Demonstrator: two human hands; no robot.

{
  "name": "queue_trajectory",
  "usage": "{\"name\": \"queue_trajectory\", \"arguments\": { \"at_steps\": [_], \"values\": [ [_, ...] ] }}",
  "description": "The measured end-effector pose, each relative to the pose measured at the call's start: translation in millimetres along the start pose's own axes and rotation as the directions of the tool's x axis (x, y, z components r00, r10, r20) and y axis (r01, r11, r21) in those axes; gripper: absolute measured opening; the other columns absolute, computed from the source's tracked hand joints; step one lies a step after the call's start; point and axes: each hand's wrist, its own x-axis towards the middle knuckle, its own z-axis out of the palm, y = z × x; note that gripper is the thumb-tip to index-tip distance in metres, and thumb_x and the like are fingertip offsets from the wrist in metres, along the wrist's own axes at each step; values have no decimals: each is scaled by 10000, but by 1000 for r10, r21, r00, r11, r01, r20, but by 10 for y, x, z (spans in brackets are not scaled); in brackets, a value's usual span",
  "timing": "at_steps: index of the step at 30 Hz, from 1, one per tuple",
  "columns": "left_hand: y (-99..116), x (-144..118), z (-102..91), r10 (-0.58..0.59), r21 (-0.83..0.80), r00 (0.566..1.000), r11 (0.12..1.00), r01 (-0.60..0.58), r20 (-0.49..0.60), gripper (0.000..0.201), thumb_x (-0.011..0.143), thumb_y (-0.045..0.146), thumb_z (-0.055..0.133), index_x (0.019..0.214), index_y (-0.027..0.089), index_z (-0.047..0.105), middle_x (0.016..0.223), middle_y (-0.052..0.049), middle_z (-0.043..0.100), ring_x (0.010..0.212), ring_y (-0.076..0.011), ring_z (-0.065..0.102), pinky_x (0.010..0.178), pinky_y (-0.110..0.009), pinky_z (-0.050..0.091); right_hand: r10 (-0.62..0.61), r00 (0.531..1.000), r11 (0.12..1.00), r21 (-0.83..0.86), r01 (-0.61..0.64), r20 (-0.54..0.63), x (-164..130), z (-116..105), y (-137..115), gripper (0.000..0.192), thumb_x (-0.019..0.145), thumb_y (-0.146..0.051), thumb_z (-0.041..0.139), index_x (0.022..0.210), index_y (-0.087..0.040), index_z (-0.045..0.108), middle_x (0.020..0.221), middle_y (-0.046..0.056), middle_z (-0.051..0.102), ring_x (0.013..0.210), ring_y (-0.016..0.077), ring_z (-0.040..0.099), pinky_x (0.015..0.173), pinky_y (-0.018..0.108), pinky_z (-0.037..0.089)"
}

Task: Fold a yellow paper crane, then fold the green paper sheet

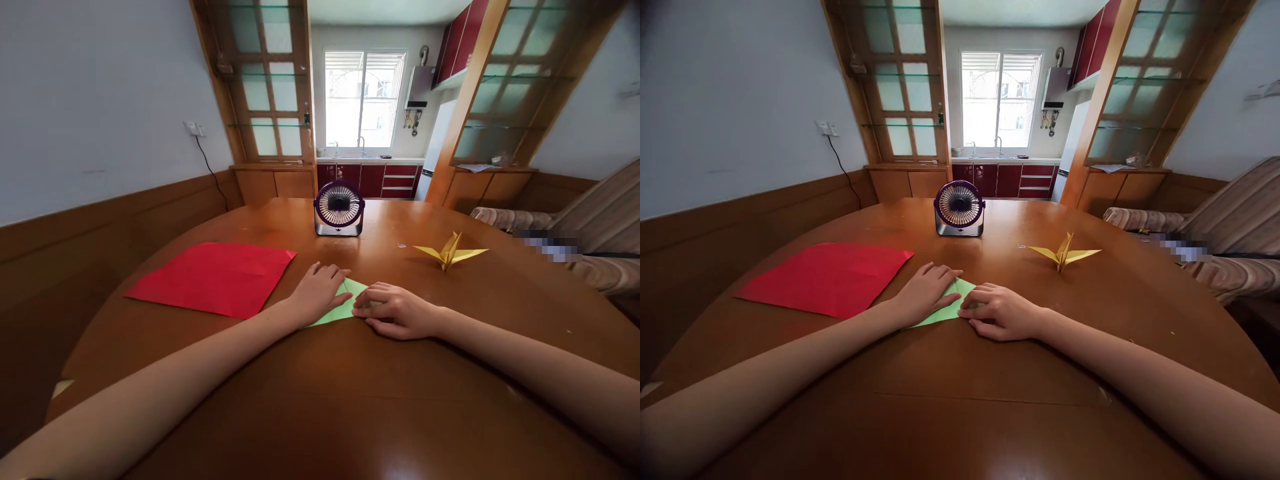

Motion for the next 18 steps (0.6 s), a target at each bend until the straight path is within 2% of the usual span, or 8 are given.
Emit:
{"name": "queue_trajectory", "arguments": {
  "at_steps": [7,12,18],
  "values": [
    [-82,-99,34,71,75,997,994,-74,37,509,1011,393,283,1458,153,332,1457,-161,431,1363,-320,368,1137,-575,92,-7,1000,1000,3,7,-5,-2,-3,-7,313,917,-186,458,1163,-148,649,1062,133,644,992,211,589,885,390,489],
    [-183,-190,-11,145,-39,975,989,-140,168,484,1022,370,226,1466,210,332,1528,-98,319,1412,-247,307,1167,-512,43,-1,1000,1000,-8,1,-5,-13,0,-4,318,923,-196,454,1172,-138,643,1067,139,644,990,213,590,891,397,488],
    [-361,-264,-95,241,-217,945,957,-193,222,479,1025,388,243,1494,293,252,1552,-16,254,1449,-180,198,1185,-430,-19,-2,1000,1000,-2,2,2,-21,-2,3,318,933,-204,447,1181,-147,636,1080,139,638,1003,211,588,901,396,487]
  ]
}}
